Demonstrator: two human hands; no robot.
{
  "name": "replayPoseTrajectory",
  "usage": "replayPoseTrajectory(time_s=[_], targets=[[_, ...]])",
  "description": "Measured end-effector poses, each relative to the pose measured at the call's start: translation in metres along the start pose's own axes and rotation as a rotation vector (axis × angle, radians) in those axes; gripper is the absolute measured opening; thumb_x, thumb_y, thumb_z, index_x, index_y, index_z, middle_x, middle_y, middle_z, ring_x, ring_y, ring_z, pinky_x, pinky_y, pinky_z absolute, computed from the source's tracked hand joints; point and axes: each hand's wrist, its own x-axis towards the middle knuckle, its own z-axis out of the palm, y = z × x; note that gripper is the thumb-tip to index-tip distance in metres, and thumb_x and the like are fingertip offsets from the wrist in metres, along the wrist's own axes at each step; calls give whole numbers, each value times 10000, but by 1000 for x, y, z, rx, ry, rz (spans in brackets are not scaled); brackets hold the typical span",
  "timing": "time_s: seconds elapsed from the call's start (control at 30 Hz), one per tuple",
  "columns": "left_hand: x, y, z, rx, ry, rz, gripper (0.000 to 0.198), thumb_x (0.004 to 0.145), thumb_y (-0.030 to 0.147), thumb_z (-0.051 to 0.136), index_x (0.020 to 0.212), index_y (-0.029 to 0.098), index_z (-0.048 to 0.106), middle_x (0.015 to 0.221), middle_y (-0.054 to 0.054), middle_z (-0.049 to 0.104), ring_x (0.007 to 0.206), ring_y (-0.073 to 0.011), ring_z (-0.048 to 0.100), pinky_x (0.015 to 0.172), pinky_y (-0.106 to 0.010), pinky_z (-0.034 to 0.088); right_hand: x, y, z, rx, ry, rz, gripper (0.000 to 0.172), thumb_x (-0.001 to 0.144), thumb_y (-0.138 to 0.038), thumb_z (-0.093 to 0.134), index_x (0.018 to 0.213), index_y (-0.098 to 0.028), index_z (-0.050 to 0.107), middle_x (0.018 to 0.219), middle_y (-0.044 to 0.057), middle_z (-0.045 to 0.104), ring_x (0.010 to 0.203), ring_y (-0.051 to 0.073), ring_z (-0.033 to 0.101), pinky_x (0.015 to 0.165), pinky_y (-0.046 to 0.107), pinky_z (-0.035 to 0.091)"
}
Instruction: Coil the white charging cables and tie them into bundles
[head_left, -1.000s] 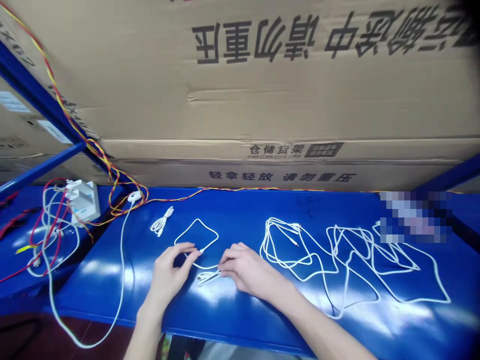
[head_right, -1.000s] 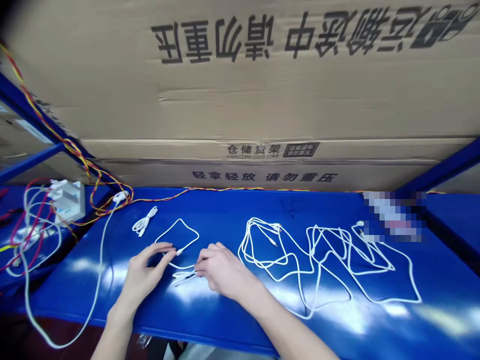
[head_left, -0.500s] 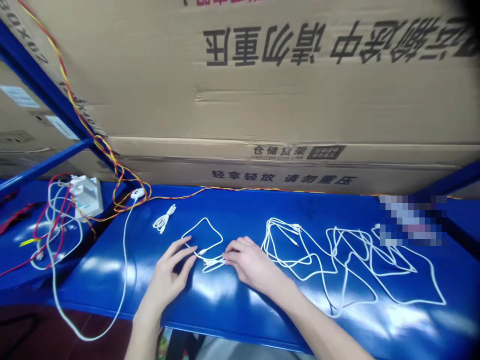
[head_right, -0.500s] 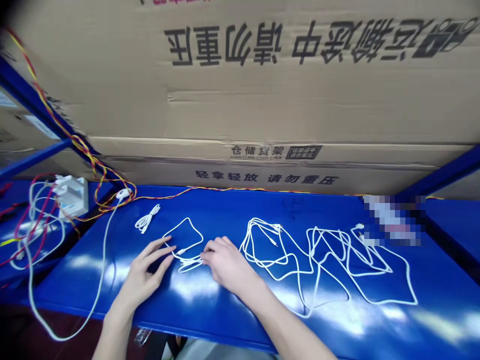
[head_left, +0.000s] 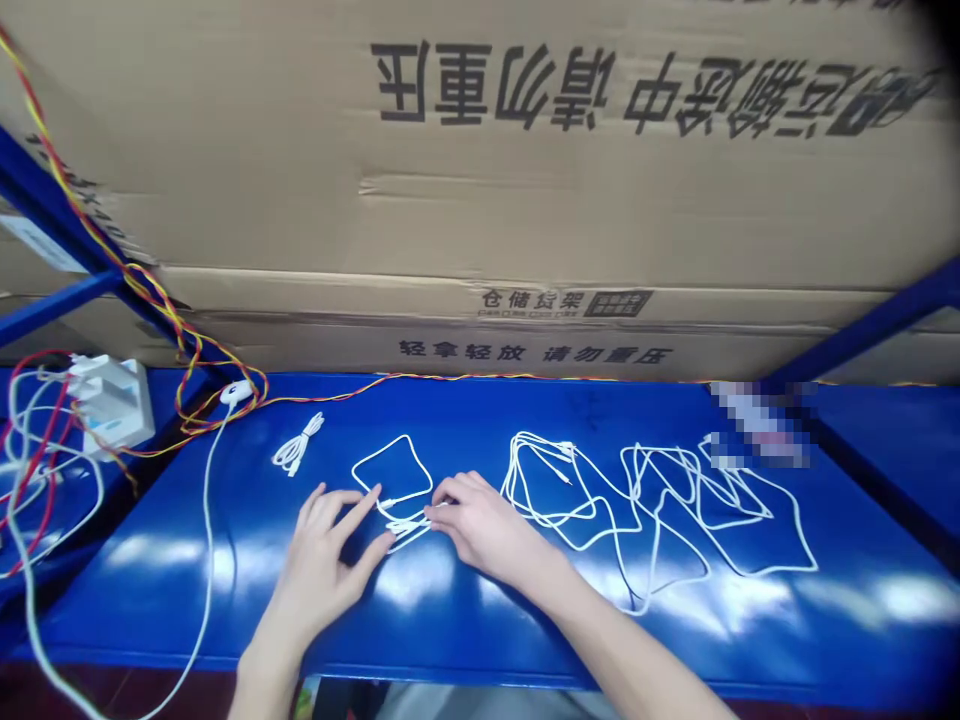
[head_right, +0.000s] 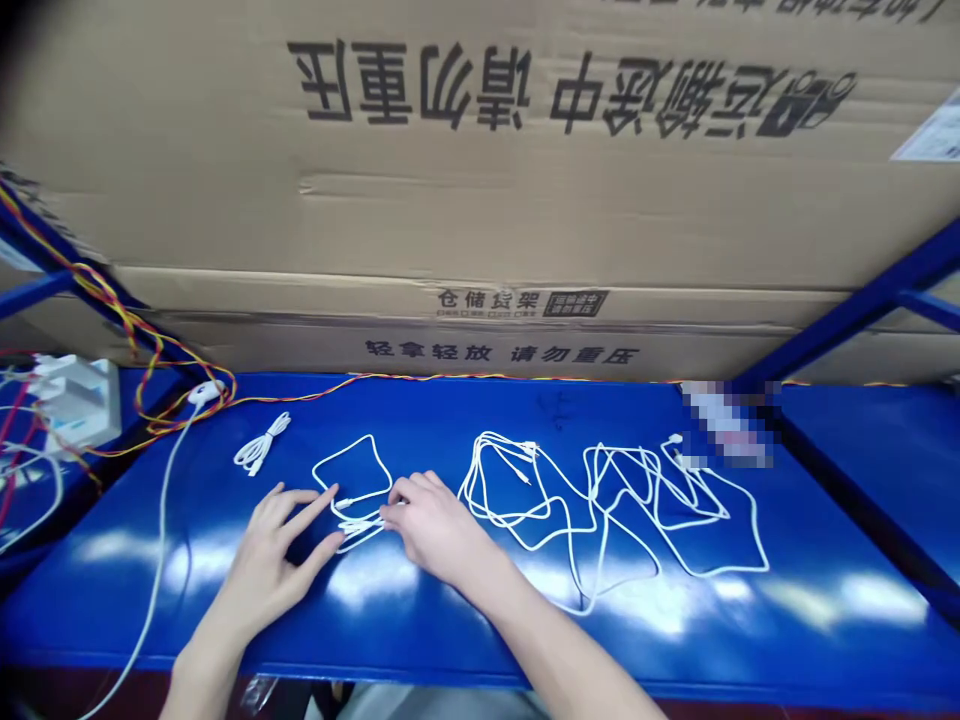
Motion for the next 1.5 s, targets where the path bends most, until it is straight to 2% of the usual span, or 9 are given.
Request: replayPoseTrajectory(time_s=[0.13,0.3,0.5,0.7,0.83,1.07,1.27,1.4,1.5], targets=[[0,1,-2,-47,-100,61,718,868,495,768,1512,324,500,1398,-83,664,1283,-318,631,1236,-639,312,-1,1,1,-10,-17,-15,224,1044,-171,541,1046,-207,761,1075,61,683,995,196,576,923,355,399],[-1,3,-4,-94,-124,65,687,821,517,811,1432,308,578,1368,-85,698,1300,-322,638,1222,-614,369,-2,0,0,-11,-18,-21,219,1031,-155,557,1066,-210,765,1085,68,679,1006,201,581,932,366,413],[1,3,-5,-115,-100,57,612,794,506,833,1340,296,653,1329,-85,722,1276,-335,658,1159,-591,467,-3,-4,-4,-3,33,-42,194,1022,-196,584,1040,-225,775,1407,85,602,1263,255,515,1058,426,400],[2,5,-5,-166,-59,77,453,806,439,842,1214,297,706,1257,-50,758,1222,-303,696,1149,-546,491,-1,-4,-5,30,-17,-32,196,1032,-193,569,1064,-219,760,1193,60,713,1116,218,558,1010,393,412],[1,6,-4,-157,-9,132,312,839,394,822,1107,274,716,1246,-61,764,1196,-291,713,1140,-533,493,-1,-3,-5,41,-37,-17,201,1047,-206,550,1061,-214,750,1198,61,707,1111,214,568,1022,394,399],[1,11,-7,-97,-29,162,381,862,360,777,1219,269,678,1357,-92,710,1255,-297,681,1125,-518,497,-1,-2,-2,56,-40,-40,188,1041,-219,574,1030,-230,761,1166,37,705,1064,193,570,1007,374,402],[3,12,-10,-157,-15,138,148,873,286,764,1001,247,701,1261,-78,756,1244,-294,679,1073,-481,524,0,-3,-3,115,-57,-30,180,1037,-250,600,1079,-228,773,1153,46,703,1047,191,578,980,358,430],[2,9,-8,-171,4,161,67,897,238,750,956,247,720,1216,-60,774,1219,-282,689,1049,-477,529,1,1,-5,170,-47,-18,170,1008,-288,660,1112,-219,776,1129,47,706,1041,190,600,971,343,455],[2,7,-5,-172,23,164,59,897,255,769,952,257,748,1216,-53,774,1216,-289,689,1041,-488,529,1,4,-7,202,-30,12,231,970,-384,716,1125,-223,774,1130,50,704,1049,197,612,985,347,465]])
